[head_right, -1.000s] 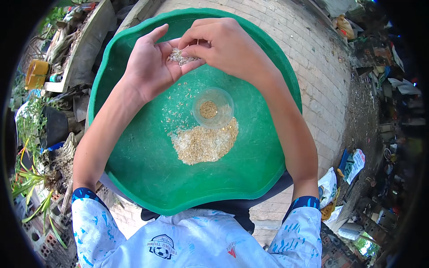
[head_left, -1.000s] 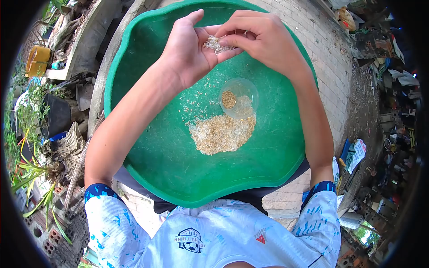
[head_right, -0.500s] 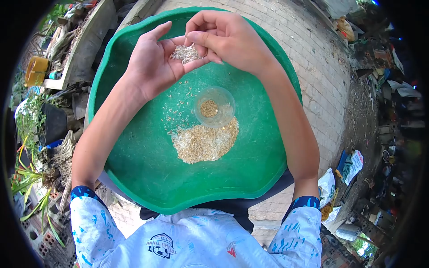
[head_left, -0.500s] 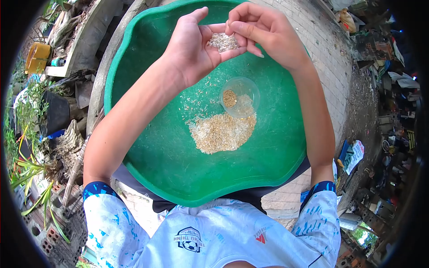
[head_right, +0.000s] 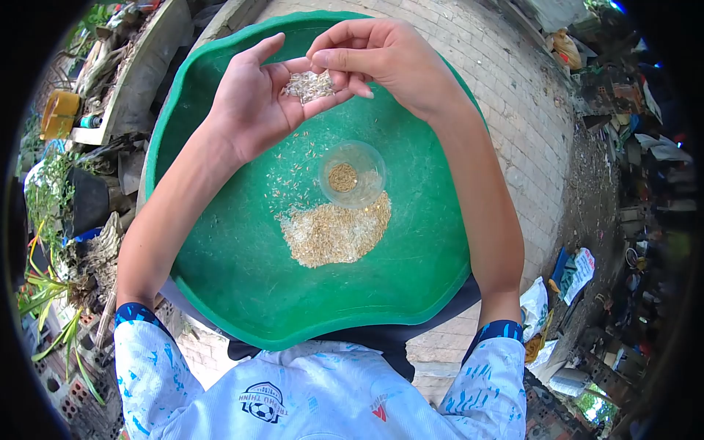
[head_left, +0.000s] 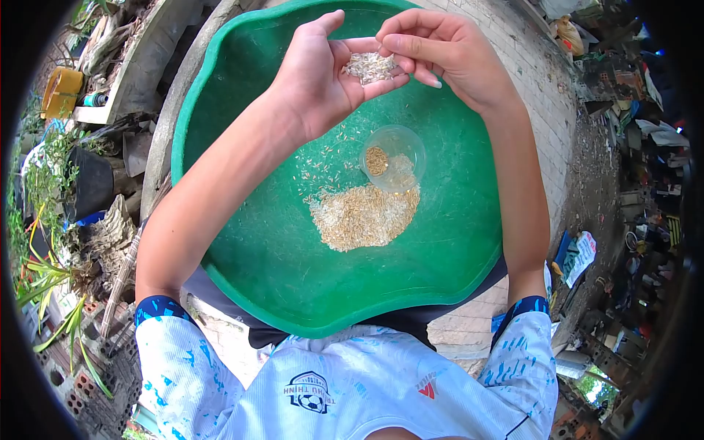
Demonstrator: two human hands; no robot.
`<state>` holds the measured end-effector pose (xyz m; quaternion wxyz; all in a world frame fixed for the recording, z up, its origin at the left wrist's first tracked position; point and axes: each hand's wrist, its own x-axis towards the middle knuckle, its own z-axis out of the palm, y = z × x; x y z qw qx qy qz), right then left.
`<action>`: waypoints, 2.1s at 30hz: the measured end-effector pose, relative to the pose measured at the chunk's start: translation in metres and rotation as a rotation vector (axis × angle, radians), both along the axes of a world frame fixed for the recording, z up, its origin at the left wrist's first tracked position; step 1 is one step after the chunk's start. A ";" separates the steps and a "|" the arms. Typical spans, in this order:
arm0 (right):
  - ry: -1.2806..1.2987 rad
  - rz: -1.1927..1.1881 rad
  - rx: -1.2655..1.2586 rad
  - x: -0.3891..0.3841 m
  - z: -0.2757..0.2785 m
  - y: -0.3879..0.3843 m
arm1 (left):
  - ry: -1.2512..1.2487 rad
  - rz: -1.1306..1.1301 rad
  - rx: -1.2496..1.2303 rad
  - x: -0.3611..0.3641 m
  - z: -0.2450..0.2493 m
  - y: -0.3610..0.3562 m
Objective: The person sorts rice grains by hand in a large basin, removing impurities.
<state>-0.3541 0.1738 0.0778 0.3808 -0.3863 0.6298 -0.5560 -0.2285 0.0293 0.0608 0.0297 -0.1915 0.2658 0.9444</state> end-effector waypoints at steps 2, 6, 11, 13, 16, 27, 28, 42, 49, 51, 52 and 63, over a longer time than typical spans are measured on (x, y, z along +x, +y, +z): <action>0.059 0.008 0.025 0.001 0.006 0.003 | 0.016 -0.012 0.007 0.000 0.001 0.000; 0.148 0.168 0.167 0.001 0.029 0.015 | 0.008 -0.015 0.024 -0.002 -0.002 -0.003; 0.673 0.110 0.105 0.004 0.016 0.014 | 0.028 -0.020 0.064 0.000 0.001 -0.003; 0.666 -0.038 0.008 0.008 0.008 0.006 | 0.001 -0.009 0.045 0.002 0.006 0.003; 0.842 -0.066 -0.091 0.017 0.008 -0.002 | -0.051 0.018 0.015 0.003 0.008 0.006; 0.926 -0.009 -0.144 0.024 -0.007 -0.009 | -0.067 0.023 -0.003 0.004 0.009 0.007; 0.923 -0.009 -0.161 0.024 -0.007 -0.008 | -0.068 0.023 -0.016 0.004 0.009 0.007; 0.970 -0.003 -0.233 0.036 0.000 -0.012 | -0.040 0.028 -0.010 0.004 0.004 -0.001; 1.119 0.023 -0.248 0.044 -0.017 -0.019 | -0.058 0.022 0.040 0.003 -0.004 -0.003; 1.188 0.022 -0.234 0.044 -0.016 -0.019 | -0.077 0.042 0.008 0.001 -0.005 -0.003; 1.157 0.004 -0.248 0.044 -0.015 -0.018 | -0.061 0.028 0.019 0.001 -0.005 -0.003; 0.837 0.361 0.168 0.033 0.028 0.018 | 0.013 -0.059 0.141 0.001 0.006 -0.006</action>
